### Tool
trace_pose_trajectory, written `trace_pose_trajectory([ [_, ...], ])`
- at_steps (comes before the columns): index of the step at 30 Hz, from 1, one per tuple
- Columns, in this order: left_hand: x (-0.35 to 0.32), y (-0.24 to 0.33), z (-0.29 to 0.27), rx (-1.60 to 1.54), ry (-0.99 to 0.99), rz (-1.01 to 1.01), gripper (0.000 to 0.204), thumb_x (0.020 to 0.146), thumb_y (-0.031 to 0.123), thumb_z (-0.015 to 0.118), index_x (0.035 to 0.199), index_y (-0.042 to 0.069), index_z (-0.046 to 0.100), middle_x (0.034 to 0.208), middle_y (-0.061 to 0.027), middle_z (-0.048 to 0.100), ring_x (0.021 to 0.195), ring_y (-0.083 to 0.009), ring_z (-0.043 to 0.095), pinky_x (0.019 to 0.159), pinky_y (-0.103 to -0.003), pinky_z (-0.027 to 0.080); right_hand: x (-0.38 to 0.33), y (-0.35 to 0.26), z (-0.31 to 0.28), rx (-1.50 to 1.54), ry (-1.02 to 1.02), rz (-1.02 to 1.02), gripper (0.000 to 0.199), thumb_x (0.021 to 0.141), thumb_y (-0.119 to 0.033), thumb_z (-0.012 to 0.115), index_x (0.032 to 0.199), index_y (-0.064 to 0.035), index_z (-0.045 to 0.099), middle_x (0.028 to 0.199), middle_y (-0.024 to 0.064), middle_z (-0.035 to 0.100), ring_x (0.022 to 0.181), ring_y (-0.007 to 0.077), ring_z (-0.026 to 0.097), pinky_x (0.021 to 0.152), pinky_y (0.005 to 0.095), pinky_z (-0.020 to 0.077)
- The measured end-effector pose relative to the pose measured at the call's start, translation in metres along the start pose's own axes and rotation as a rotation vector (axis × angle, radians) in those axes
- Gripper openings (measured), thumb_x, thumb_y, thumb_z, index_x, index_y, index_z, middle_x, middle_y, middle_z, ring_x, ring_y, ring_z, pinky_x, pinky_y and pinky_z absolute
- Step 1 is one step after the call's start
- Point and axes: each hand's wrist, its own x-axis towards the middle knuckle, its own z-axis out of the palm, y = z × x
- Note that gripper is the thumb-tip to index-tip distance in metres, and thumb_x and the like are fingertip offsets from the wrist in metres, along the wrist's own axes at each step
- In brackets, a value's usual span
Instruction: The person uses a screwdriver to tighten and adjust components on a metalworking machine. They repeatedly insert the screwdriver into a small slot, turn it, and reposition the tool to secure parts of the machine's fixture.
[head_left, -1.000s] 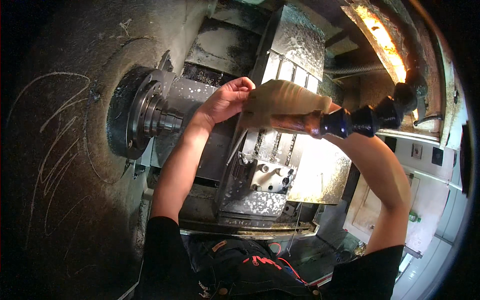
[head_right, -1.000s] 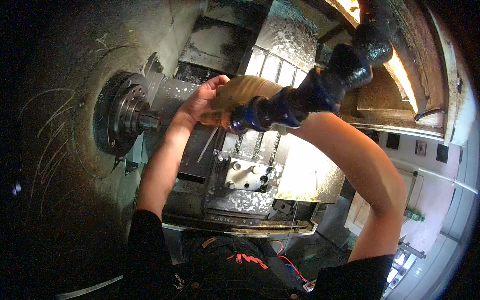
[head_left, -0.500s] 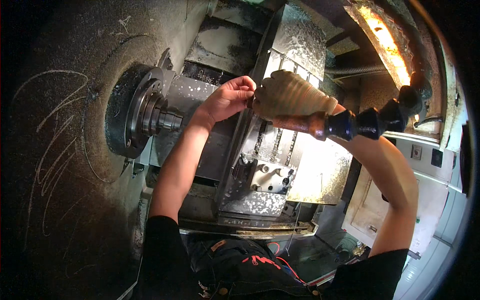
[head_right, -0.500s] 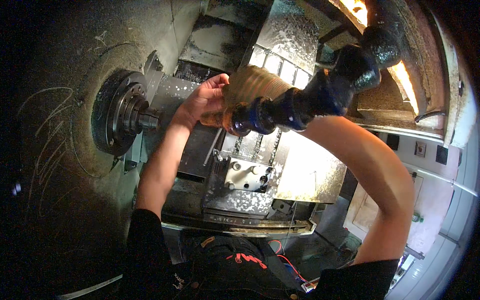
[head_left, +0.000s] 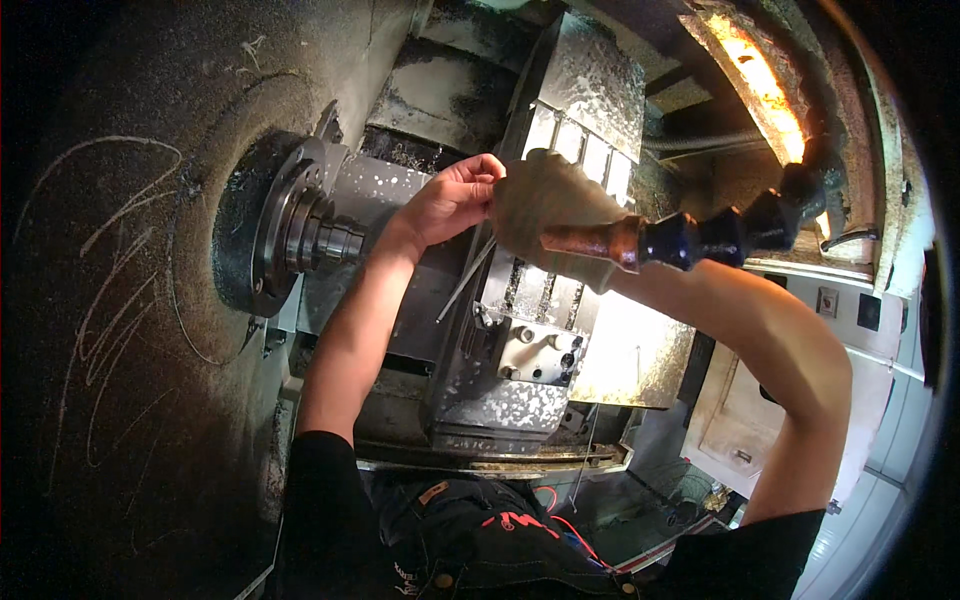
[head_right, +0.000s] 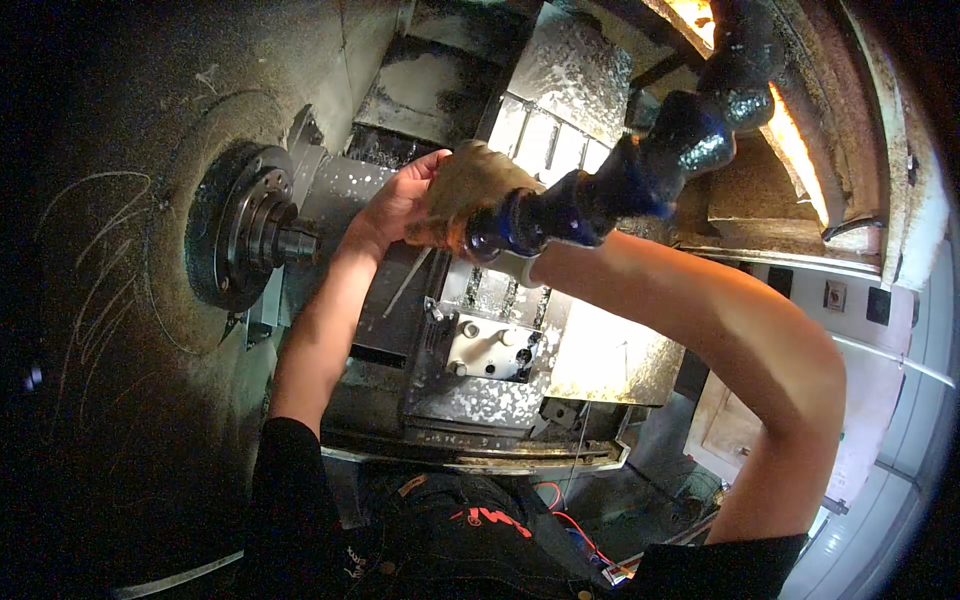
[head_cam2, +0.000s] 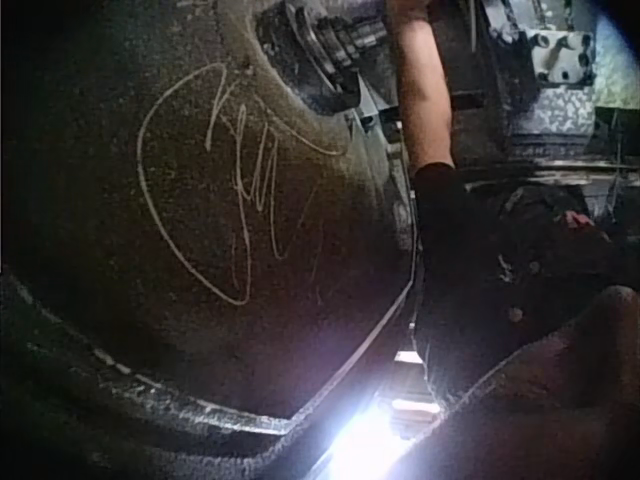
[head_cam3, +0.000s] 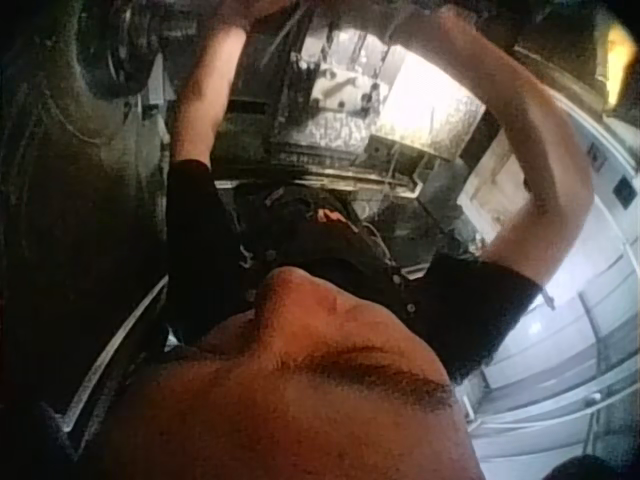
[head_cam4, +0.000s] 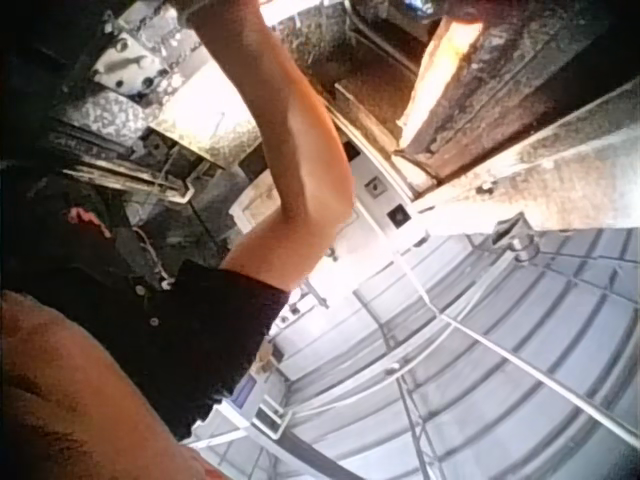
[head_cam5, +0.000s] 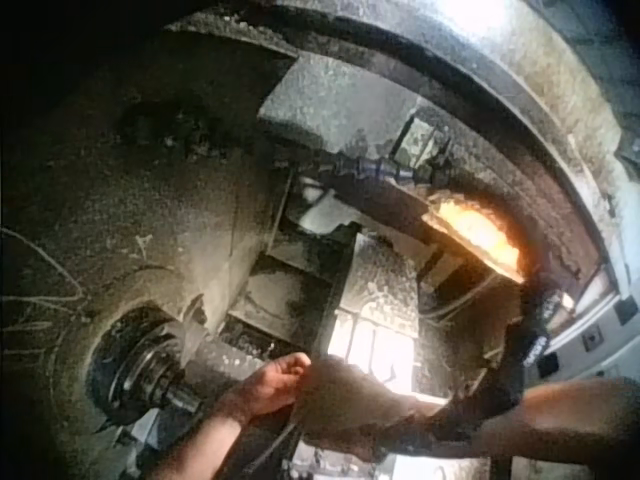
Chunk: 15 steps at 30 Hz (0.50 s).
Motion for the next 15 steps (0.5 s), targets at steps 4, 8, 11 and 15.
trace_pose_trajectory([
  [4,-0.0006,-0.0002,-0.0002,-0.019,0.026,-0.021,0.011,0.086,0.008,0.056,0.096,0.006,0.053,0.088,-0.0012,0.057,0.084,-0.0106,0.055,0.079,-0.027,0.044,-0.0059,-0.0002,0.0013,0.091,-0.001,0.017,0.039,0.070,-0.018,0.065,0.106,-0.0103,0.054,0.099,0.0056,0.057,0.089,0.0213,0.059,0.072,0.0338,0.0493],
  [8,-0.0010,-0.0001,-0.0002,-0.029,-0.002,-0.011,0.013,0.085,0.008,0.056,0.097,0.005,0.053,0.087,-0.0016,0.058,0.084,-0.0110,0.056,0.078,-0.027,0.045,-0.0035,-0.0005,0.0057,0.120,-0.008,0.032,0.041,0.071,-0.018,0.065,0.109,-0.0101,0.053,0.102,0.0063,0.057,0.091,0.0210,0.059,0.074,0.0336,0.0494],
  [11,0.0009,-0.0014,-0.0050,-0.014,0.021,-0.019,0.014,0.085,0.008,0.057,0.098,0.005,0.052,0.087,-0.0021,0.058,0.084,-0.0116,0.056,0.078,-0.027,0.046,-0.0042,-0.0032,0.0068,0.135,0.004,0.046,0.042,0.072,-0.018,0.066,0.111,-0.0099,0.052,0.105,0.0069,0.056,0.093,0.0208,0.059,0.076,0.0335,0.0496],
  [15,0.0013,-0.0044,-0.0080,-0.042,0.003,0.002,0.013,0.085,0.008,0.057,0.097,0.005,0.053,0.087,-0.0020,0.058,0.084,-0.0119,0.057,0.078,-0.027,0.046,-0.0063,-0.0077,0.0081,0.154,0.020,0.055,0.044,0.073,-0.018,0.066,0.114,-0.0097,0.051,0.108,0.0076,0.055,0.096,0.0204,0.058,0.077,0.0333,0.0497],
])
